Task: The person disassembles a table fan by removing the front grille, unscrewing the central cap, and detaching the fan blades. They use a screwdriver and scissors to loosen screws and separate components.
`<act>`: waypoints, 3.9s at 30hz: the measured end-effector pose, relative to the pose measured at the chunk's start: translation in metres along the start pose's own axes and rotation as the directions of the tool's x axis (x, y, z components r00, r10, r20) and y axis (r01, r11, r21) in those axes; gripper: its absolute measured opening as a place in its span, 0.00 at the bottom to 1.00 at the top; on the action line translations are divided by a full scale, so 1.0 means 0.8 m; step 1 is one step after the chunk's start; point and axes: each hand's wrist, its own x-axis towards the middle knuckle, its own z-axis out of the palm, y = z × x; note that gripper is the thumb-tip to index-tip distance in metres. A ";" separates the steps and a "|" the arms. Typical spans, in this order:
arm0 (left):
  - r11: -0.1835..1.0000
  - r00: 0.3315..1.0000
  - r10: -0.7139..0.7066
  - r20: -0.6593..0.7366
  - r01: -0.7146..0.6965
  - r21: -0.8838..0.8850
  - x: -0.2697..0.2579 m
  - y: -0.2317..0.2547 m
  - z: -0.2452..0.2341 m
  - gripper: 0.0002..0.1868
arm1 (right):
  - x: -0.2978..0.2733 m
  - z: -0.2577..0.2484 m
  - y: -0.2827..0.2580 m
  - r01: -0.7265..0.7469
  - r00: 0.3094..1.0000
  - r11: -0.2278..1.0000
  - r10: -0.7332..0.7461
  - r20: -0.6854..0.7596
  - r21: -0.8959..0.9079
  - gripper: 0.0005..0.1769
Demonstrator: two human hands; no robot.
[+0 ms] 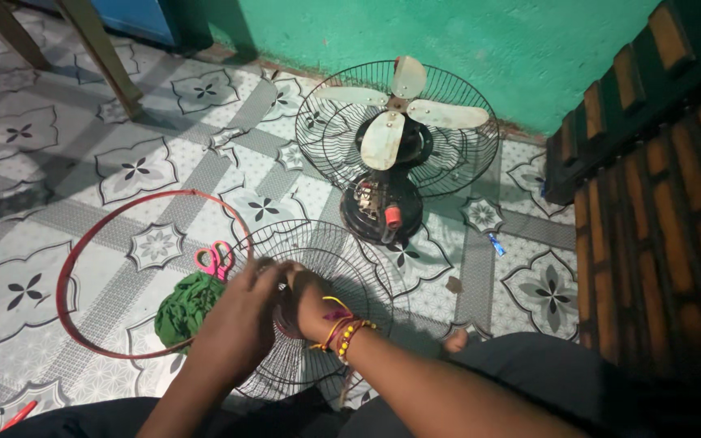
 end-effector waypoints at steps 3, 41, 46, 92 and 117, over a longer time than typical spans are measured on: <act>0.995 0.999 -0.026 0.035 0.029 -0.093 -0.004 -0.007 -0.003 0.27 | 0.005 0.013 0.005 0.006 0.991 0.982 -0.032 0.133 0.188 0.10; 0.988 0.993 0.110 -0.033 -0.113 -0.103 0.007 -0.026 -0.016 0.18 | 0.015 -0.032 -0.050 -0.191 0.962 0.861 0.069 0.264 0.472 0.37; 0.920 0.911 -0.389 0.139 0.391 0.013 0.016 -0.023 -0.019 0.25 | 0.015 -0.025 -0.050 -0.120 0.947 0.970 0.048 0.316 0.213 0.32; 0.231 0.757 -0.646 0.096 0.314 -0.921 0.000 -0.066 0.066 0.14 | -0.019 -0.049 -0.005 -0.115 0.896 0.731 0.369 0.248 -0.672 0.46; 0.873 0.943 -0.271 0.194 0.326 -0.364 -0.024 0.010 -0.005 0.12 | -0.013 -0.066 -0.033 -0.026 0.882 0.749 0.329 0.337 -0.662 0.54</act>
